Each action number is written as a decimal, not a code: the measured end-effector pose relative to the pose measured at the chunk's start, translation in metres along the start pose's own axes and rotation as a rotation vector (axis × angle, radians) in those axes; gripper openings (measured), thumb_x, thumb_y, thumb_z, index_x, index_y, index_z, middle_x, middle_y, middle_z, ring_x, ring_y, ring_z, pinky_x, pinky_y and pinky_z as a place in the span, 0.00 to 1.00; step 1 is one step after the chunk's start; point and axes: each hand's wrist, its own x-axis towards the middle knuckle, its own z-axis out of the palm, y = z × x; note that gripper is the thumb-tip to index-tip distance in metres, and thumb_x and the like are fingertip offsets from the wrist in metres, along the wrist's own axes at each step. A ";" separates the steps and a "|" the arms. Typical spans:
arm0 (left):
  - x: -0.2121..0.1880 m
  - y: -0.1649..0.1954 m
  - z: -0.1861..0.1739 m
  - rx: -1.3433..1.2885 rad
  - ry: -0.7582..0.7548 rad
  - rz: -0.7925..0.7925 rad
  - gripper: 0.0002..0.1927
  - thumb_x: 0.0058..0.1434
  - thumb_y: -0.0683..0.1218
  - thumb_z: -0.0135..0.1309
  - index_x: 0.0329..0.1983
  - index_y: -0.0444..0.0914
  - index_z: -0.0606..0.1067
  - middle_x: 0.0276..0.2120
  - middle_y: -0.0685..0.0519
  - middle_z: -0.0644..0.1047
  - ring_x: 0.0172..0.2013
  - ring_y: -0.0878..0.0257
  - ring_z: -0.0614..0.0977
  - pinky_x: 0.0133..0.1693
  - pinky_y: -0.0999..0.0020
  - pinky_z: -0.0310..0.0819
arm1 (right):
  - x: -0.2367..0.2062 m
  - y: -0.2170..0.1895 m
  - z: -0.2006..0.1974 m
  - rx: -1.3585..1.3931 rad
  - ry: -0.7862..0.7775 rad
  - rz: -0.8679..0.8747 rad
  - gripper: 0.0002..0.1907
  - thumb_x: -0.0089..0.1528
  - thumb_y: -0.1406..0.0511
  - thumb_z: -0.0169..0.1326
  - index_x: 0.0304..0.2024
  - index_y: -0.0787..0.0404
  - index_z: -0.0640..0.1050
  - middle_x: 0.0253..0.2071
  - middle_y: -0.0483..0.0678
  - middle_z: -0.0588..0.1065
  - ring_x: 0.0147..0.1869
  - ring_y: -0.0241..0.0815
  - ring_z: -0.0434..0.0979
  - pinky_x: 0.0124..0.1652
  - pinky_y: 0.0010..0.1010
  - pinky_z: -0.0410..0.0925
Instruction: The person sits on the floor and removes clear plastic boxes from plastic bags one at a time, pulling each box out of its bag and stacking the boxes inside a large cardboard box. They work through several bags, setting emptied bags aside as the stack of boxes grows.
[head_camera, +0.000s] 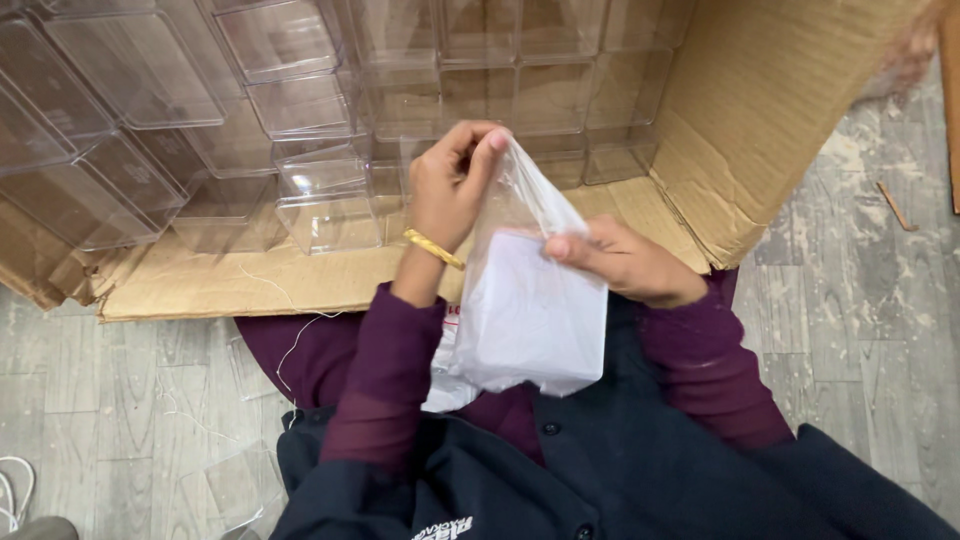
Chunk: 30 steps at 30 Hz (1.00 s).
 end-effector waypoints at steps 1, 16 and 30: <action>0.002 -0.006 -0.006 0.034 0.000 0.079 0.10 0.70 0.48 0.57 0.47 0.37 0.80 0.34 0.53 0.82 0.35 0.66 0.81 0.39 0.71 0.76 | -0.007 0.004 -0.008 -0.015 0.099 -0.066 0.26 0.69 0.51 0.51 0.53 0.68 0.80 0.46 0.44 0.79 0.50 0.35 0.76 0.49 0.29 0.69; 0.056 -0.138 -0.113 0.974 0.377 -0.373 0.78 0.54 0.67 0.77 0.73 0.45 0.19 0.67 0.21 0.56 0.64 0.27 0.63 0.57 0.31 0.60 | -0.143 0.239 -0.214 0.671 1.417 0.138 0.28 0.60 0.47 0.56 0.60 0.47 0.71 0.59 0.42 0.76 0.56 0.44 0.78 0.44 0.48 0.70; 0.016 -0.070 -0.131 0.821 0.279 -0.170 0.61 0.57 0.57 0.76 0.82 0.50 0.45 0.62 0.29 0.62 0.60 0.35 0.70 0.60 0.43 0.70 | -0.014 0.097 -0.301 0.343 0.964 -0.764 0.12 0.77 0.69 0.47 0.61 0.68 0.69 0.56 0.56 0.76 0.59 0.47 0.79 0.58 0.38 0.74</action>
